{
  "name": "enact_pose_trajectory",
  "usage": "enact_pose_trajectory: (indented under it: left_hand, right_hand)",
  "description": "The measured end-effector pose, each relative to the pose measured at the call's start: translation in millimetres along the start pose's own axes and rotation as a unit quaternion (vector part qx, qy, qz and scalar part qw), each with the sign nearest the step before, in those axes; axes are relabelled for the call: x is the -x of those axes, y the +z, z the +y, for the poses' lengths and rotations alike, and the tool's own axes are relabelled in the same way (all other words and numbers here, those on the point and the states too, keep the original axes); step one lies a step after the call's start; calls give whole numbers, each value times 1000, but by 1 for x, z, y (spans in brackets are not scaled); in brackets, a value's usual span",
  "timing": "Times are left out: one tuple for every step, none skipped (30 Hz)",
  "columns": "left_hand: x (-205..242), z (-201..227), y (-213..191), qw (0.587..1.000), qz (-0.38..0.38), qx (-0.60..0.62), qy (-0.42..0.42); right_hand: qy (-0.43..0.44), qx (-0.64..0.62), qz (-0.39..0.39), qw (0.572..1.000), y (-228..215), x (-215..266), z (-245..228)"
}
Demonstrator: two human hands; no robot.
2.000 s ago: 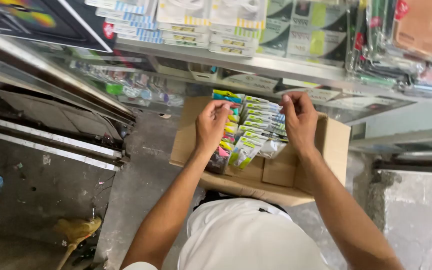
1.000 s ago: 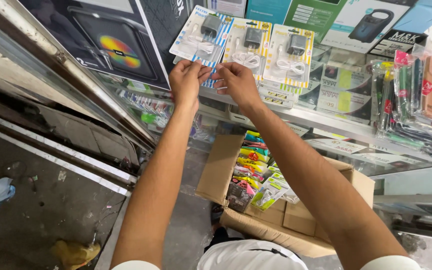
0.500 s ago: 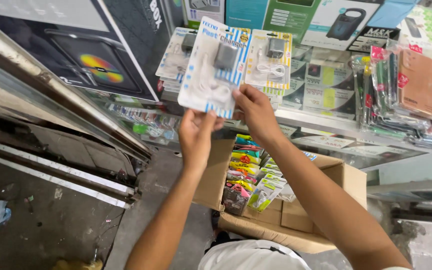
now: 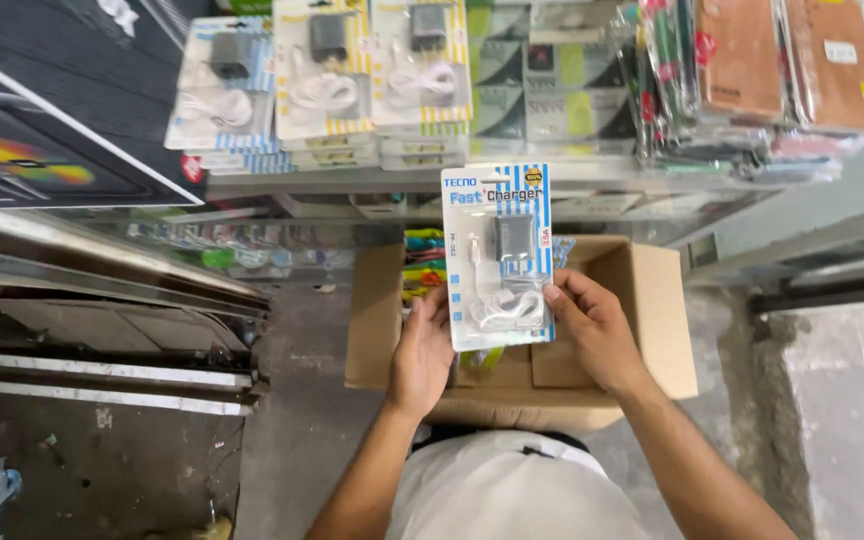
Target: Organizing and checking phone chargers in a storage box.
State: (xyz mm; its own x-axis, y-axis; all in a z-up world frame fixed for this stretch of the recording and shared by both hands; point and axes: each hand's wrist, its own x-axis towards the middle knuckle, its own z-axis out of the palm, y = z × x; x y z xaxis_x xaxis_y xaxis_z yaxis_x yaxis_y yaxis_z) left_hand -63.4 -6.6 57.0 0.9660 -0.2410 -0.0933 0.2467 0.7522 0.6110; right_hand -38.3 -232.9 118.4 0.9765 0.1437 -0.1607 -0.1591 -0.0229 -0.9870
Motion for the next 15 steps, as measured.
enact_pose_trajectory:
  left_hand:
    - [-3, -6, 6, 1000, 0, 1, -8]
    - [-5, -12, 11, 999, -6, 20, -29]
    - [-4, -18, 16, 998, -8, 39, -51]
    - [-4, -27, 16, 997, -5, 41, -59]
    - [-4, -36, 15, 993, -6, 83, -86]
    - [-5, -45, 14, 986, -7, 124, -113]
    - [-5, -51, 15, 985, -5, 126, -117]
    - [-6, -58, 15, 980, 4, 147, -135]
    - [-3, -65, 16, 973, 15, 169, -154]
    - [-1, -70, 16, 972, 19, 171, -158]
    - [0, -74, 15, 972, 21, 173, -159]
    - [1, -78, 15, 971, 23, 174, -160]
    - [2, -83, 13, 971, 25, 175, -163]
    - [3, -89, 11, 971, 26, 171, -163]
    - [3, -94, 9, 972, 26, 167, -163]
  right_hand:
    - [5, -1, 6, 1000, -7, 6, 10]
    - [1, 11, 7, 1000, -14, 13, 21]
    - [-1, 23, 7, 1000, -20, 21, 32]
    - [7, 21, 10, 1000, -21, 28, 30]
    - [29, 20, 18, 999, -21, 34, 28]
    - [52, 18, 26, 998, -21, 40, 25]
    - [57, 18, 28, 998, -26, 44, 37]
    - [76, 2, 38, 996, -31, 49, 49]
    - [97, -14, 48, 994, -36, 56, 61]
    - [104, -14, 49, 993, -35, 61, 60]
    - [94, -1, 58, 994, -35, 63, 58]
    - [85, 13, 68, 994, -34, 65, 55]
    - [88, 12, 68, 994, -38, 69, 68]
    - [75, 10, 72, 994, -41, 73, 80]
    - [62, 9, 76, 995, -45, 77, 92]
